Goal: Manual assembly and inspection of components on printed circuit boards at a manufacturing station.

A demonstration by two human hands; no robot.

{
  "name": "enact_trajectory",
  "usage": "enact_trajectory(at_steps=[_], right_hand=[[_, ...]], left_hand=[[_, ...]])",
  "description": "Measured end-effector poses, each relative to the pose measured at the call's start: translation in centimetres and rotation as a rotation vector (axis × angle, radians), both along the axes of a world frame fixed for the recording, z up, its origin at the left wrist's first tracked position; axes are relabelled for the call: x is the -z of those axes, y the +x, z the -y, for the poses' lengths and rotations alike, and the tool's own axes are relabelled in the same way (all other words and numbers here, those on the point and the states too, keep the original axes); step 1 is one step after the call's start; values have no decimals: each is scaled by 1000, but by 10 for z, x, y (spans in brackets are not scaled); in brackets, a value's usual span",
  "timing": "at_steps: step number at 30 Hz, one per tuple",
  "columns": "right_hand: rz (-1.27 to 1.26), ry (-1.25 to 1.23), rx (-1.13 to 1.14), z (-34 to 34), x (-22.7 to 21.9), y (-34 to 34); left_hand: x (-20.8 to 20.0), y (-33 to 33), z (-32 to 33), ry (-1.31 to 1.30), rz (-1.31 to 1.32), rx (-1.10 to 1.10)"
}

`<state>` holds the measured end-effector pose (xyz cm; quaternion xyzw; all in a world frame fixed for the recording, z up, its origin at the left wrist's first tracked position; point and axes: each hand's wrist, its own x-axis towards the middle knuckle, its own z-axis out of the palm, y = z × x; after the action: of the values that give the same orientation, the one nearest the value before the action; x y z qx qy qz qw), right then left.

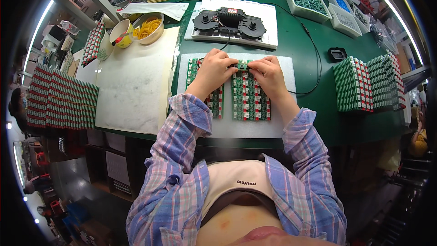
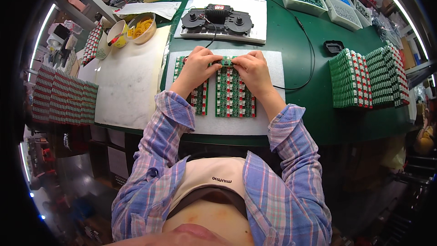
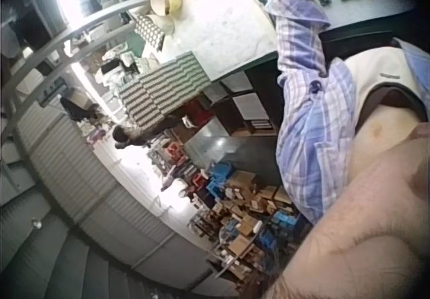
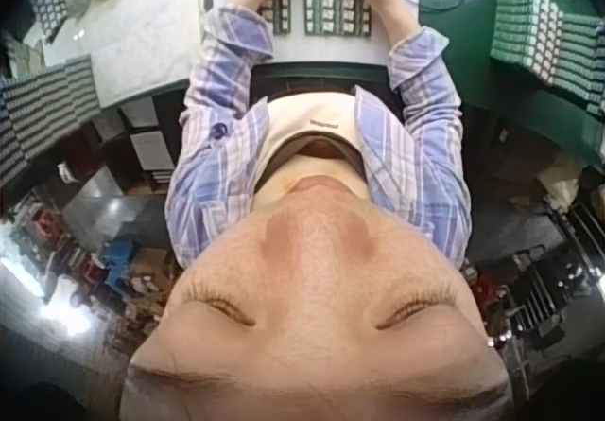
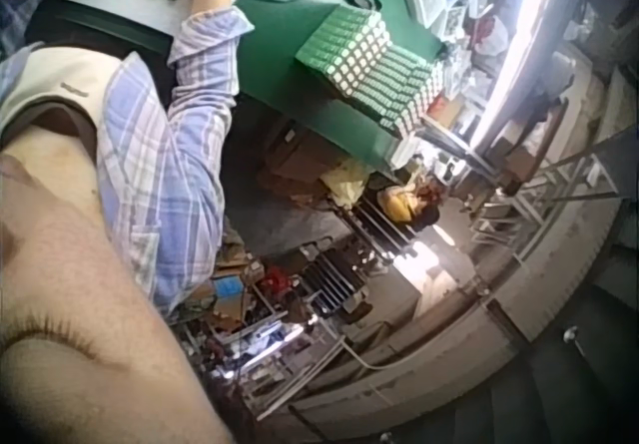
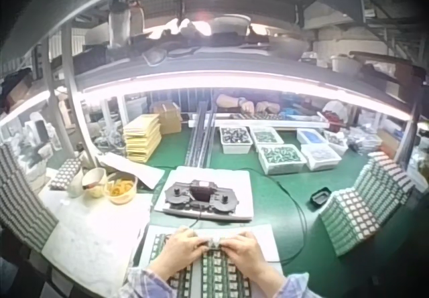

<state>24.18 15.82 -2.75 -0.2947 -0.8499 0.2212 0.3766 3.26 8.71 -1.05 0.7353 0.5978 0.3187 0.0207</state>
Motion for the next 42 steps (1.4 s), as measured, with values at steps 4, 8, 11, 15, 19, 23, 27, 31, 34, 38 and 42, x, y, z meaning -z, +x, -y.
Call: enact_trajectory(at_steps=[4,8,11,15,19,23,27,31,34,38,42], right_hand=[[17,3,-11,-1,1,1],[23,13,-15,0,1,0],[24,17,-17,0,0,-1],[63,51,-3,0,-2,0],[185,268,8,7,-13,-3],[269,347,24,11,-12,-2],[305,351,29,13,-11,-2],[288,340,4,14,-10,-3],[256,284,-4,11,-6,-1],[198,232,8,11,-8,-2],[157,193,20,10,-8,-3]], left_hand=[[0,-2,-1,-58,60,18],[-1,-4,-1,-108,108,26],[-1,-5,0,-144,137,26],[-2,-4,-2,-152,115,30],[2,-4,-1,-66,24,14],[4,-3,-2,-60,0,-2],[3,-2,-2,-90,12,-15],[3,-3,-2,-116,35,-26],[2,-2,-2,-106,24,-18],[2,-2,-1,-94,14,-11],[1,-2,0,-86,11,-8]])
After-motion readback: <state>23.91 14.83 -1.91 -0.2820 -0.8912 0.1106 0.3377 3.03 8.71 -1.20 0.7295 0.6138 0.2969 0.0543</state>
